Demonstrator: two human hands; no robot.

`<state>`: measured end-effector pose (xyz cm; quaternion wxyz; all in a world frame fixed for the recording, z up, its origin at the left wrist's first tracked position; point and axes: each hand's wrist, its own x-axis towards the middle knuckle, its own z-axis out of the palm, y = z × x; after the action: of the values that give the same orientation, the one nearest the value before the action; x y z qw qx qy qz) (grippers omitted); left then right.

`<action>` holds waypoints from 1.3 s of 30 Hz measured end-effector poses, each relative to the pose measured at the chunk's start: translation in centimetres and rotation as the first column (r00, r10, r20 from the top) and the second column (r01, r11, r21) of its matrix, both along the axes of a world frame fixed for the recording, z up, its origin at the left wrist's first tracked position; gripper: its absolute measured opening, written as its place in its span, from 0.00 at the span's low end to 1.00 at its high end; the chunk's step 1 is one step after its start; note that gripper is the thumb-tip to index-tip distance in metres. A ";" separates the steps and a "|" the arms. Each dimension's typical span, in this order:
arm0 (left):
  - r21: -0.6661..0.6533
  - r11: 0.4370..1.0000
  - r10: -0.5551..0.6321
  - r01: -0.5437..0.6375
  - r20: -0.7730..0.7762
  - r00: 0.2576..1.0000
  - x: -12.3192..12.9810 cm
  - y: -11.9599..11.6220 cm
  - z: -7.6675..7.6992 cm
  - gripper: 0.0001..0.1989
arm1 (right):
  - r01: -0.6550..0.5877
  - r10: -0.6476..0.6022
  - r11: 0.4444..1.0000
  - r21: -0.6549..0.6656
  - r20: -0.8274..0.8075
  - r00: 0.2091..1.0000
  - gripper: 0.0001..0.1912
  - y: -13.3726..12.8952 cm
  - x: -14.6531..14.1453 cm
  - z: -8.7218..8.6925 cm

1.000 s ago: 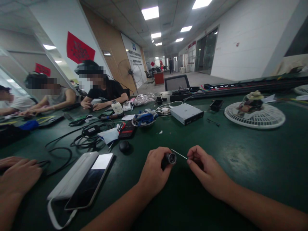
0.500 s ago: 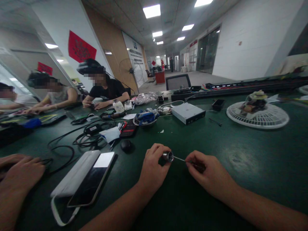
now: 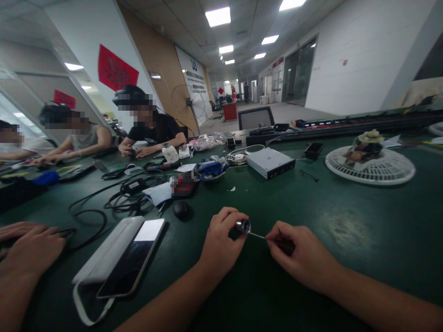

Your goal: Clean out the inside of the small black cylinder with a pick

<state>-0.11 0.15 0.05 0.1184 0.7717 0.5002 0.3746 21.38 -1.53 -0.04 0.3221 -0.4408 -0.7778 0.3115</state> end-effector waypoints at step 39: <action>0.054 0.998 -0.010 0.017 -0.129 0.992 -0.2 -0.1 -0.3 0.19 | 0.034 -0.050 0.996 0.086 0.182 0.982 0.05 -0.2 -0.2 0.2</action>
<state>-0.29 0.03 -0.22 0.0670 0.8005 0.4912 0.3369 21.16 -1.78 0.14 0.2733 -0.4703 -0.8069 0.2301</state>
